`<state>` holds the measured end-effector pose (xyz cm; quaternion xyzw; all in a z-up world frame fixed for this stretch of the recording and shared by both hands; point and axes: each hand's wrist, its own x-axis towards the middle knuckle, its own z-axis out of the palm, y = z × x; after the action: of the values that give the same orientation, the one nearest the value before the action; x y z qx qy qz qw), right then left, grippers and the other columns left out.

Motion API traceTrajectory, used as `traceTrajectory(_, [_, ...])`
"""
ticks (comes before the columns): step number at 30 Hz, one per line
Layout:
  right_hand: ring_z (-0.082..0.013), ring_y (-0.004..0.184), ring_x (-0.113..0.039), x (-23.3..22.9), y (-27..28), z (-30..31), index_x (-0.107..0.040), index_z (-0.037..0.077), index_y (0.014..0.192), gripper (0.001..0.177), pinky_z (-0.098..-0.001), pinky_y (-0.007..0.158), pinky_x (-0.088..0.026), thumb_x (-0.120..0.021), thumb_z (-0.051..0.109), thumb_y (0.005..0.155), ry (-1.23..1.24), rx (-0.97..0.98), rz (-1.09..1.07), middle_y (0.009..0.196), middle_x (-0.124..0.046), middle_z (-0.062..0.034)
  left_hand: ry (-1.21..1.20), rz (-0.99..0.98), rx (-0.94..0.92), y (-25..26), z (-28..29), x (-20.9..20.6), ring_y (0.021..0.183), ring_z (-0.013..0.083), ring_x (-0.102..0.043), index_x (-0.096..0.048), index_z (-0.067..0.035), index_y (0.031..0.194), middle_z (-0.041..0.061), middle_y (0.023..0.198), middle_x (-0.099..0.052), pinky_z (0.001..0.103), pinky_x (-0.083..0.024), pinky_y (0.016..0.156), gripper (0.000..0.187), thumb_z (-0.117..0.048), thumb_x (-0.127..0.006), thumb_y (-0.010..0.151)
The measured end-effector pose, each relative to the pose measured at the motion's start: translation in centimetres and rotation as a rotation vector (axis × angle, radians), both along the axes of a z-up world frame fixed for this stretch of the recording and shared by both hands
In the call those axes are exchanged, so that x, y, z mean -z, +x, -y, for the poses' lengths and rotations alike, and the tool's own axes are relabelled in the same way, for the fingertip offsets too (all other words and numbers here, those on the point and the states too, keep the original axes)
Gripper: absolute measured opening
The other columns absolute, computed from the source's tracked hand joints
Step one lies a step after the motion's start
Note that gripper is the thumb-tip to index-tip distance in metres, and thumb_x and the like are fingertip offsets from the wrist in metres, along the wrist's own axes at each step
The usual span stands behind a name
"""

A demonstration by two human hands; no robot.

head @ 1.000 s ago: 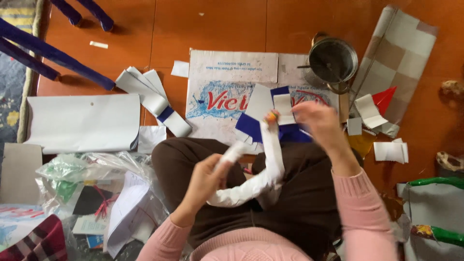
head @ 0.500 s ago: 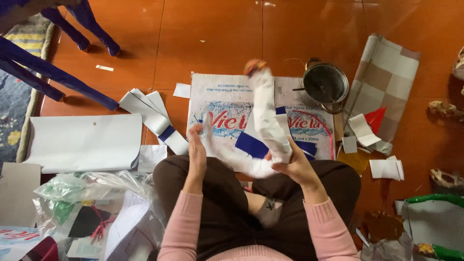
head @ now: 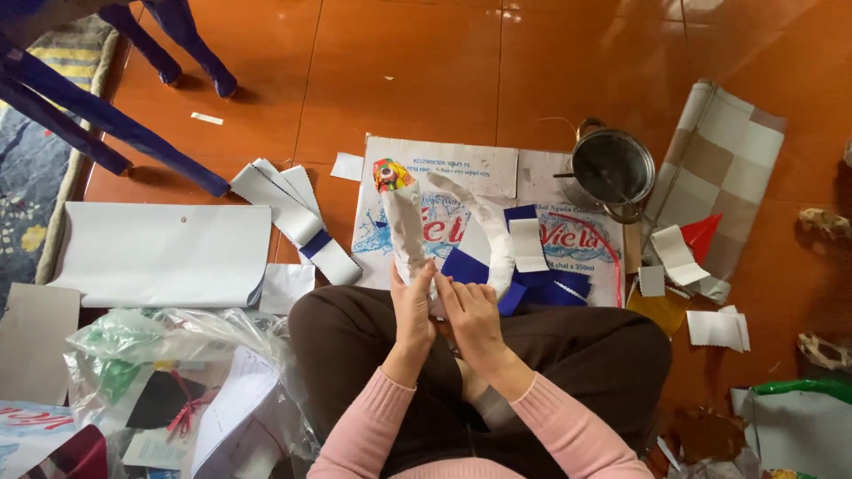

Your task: Decorating a craft animal leg by wrapping it with white paper and colored foil or tape.

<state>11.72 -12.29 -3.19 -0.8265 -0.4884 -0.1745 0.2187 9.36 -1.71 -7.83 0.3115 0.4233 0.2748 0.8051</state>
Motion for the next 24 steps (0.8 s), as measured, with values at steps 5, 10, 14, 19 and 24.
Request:
traceTrajectory(5, [-0.0266,0.105,-0.058,0.8,1.8,1.3,-0.041,0.004,0.146,0.092,-0.0437,0.096,-0.040,-0.084,0.029,0.068,0.085,-0.008,-0.515,0.115,-0.058,-0.0150,0.022,0.060,0.057,-0.7,-3.4,1.4,0.065,0.0228,-0.068,-0.054,-0.017,0.131,0.008,0.091,-0.064,0.036,-0.060,0.061,0.063,-0.018,-0.085,0.076])
traceTrajectory(10, [-0.0418,0.142,-0.033,6.7,7.3,4.6,-0.016,0.008,0.159,0.093,-0.0496,0.119,-0.026,-0.067,0.045,0.089,0.090,0.373,-1.197,0.153,-0.031,-0.0328,0.050,0.179,0.264,-1.6,-9.6,4.1,0.053,0.0320,-0.070,-0.053,-0.013,0.123,0.015,0.076,-0.063,0.042,-0.060,0.048,0.052,-0.018,-0.081,0.080])
traceTrajectory(14, [-0.0321,0.059,-0.066,14.5,7.0,1.9,-0.040,0.016,0.144,0.062,-0.0362,0.041,-0.049,-0.068,0.030,0.091,0.386,0.326,-2.013,0.103,-0.060,-0.0243,-0.080,0.042,0.388,-1.1,-13.2,2.5,0.080,0.0317,-0.068,-0.030,-0.015,0.152,0.021,0.101,-0.062,0.044,-0.057,0.071,0.090,-0.054,-0.066,0.079])
traceTrajectory(19, [-0.0338,0.075,-0.064,18.4,9.8,-8.2,-0.047,0.007,0.136,0.068,-0.0532,0.061,-0.059,-0.084,0.011,0.079,0.858,0.546,-2.121,0.102,-0.059,-0.0236,-0.330,0.207,0.073,-4.1,-18.6,14.4,0.063,0.0188,-0.069,-0.065,-0.015,0.114,0.006,0.084,-0.071,0.029,-0.058,0.058,0.067,-0.075,-0.051,0.090])
traceTrajectory(24, [-0.0188,0.053,-0.065,20.8,10.4,-21.7,-0.067,-0.001,0.096,0.020,-0.0257,0.041,-0.051,-0.068,0.015,0.085,0.926,0.154,-2.045,0.073,-0.069,-0.0145,-0.057,-0.004,-0.052,-3.4,-18.7,13.7,0.102,0.0244,-0.054,-0.042,-0.004,0.125,0.015,0.119,-0.051,0.035,-0.046,0.086,0.040,-0.034,-0.046,0.099])
